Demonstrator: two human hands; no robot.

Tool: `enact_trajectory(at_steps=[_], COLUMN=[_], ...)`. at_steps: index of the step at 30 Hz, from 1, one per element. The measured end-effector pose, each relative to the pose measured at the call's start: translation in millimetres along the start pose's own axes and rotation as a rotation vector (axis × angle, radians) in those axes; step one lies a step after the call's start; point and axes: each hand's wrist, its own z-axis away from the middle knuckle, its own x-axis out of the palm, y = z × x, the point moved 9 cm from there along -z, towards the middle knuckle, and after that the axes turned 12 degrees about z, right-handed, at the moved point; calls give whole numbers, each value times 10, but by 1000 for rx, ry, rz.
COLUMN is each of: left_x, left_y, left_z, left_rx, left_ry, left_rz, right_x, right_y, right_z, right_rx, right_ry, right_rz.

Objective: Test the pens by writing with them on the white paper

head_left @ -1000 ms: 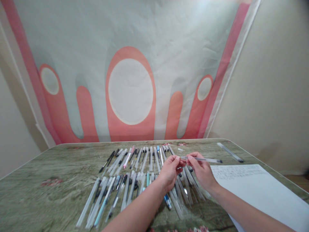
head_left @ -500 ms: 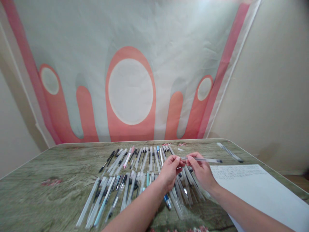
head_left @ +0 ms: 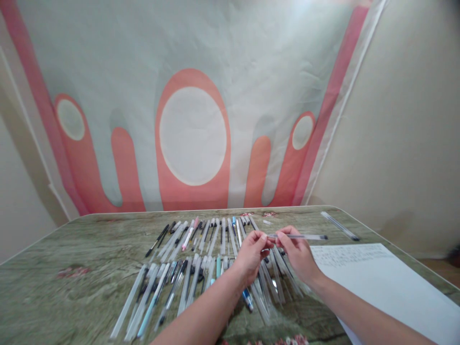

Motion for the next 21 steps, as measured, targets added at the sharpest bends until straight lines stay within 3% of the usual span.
enact_trajectory(at_steps=[8,12,17,21], left_x=[-13,-85,-237,-316], left_y=[-7,-37,-24,-56], left_z=[3,-19,-50,-87], left_rx=[-8,-8,27,26], left_ry=[17,90,203,227], left_rz=[7,33,42,88], right_x=[17,17,-132,-37], right_y=[5,16,142,395], right_z=[4,-58,-414,-776], right_rx=[-4,0,-37,-164], right_ry=[-16,-39,-29,-173], right_rz=[29,10,50,378])
